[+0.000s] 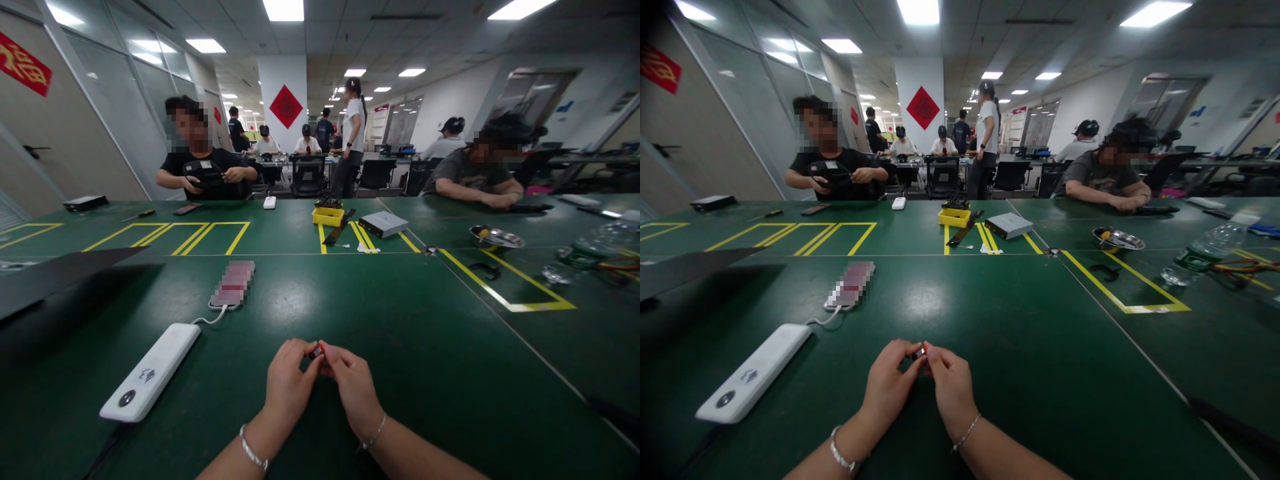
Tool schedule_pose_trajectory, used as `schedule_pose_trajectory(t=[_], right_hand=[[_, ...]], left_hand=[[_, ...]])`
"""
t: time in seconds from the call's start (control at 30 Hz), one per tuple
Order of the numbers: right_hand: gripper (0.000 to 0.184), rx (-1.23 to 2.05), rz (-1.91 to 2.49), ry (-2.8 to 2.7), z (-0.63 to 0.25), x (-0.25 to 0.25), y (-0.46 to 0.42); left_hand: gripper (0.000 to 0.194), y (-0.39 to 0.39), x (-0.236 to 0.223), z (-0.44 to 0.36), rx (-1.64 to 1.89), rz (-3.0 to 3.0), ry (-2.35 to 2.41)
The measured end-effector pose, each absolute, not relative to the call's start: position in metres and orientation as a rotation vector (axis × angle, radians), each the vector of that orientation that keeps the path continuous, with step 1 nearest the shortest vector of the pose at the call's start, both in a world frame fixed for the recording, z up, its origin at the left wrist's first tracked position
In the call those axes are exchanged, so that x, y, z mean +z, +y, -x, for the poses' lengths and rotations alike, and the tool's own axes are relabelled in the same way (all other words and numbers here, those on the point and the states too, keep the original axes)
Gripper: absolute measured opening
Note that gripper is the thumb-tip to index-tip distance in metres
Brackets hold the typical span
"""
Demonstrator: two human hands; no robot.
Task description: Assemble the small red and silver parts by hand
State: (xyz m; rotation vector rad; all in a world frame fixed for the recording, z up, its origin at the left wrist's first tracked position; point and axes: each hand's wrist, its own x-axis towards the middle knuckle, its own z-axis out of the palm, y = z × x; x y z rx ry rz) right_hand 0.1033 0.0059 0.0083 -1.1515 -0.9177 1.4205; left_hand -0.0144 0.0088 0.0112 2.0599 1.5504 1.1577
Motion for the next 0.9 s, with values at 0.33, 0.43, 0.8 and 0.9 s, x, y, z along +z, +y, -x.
schedule_pose_trajectory(t=[0.33, 0.43, 0.8, 0.9], right_hand=[[0.028, 1.228, 1.329, -0.913, -0.166, 0.022, 0.049], [0.027, 0.918, 1.605, -1.021, -0.246, 0.027, 0.077], [0.027, 0.168, 2.712, -0.952, -0.48, -0.006, 0.035], [0.032, 0.192, 2.758, -0.806, -0.489, -0.014, 0.034]], left_hand=[[0.031, 0.016, 0.01, 0.031, 1.037, -2.117, 1.531], [0.024, 0.026, 0.005, 0.045, 0.985, -1.996, 1.635], [0.017, 0.028, 0.008, 0.042, 0.808, -2.007, 1.665], [0.017, 0.029, 0.008, 0.043, 0.775, -2.023, 1.659]])
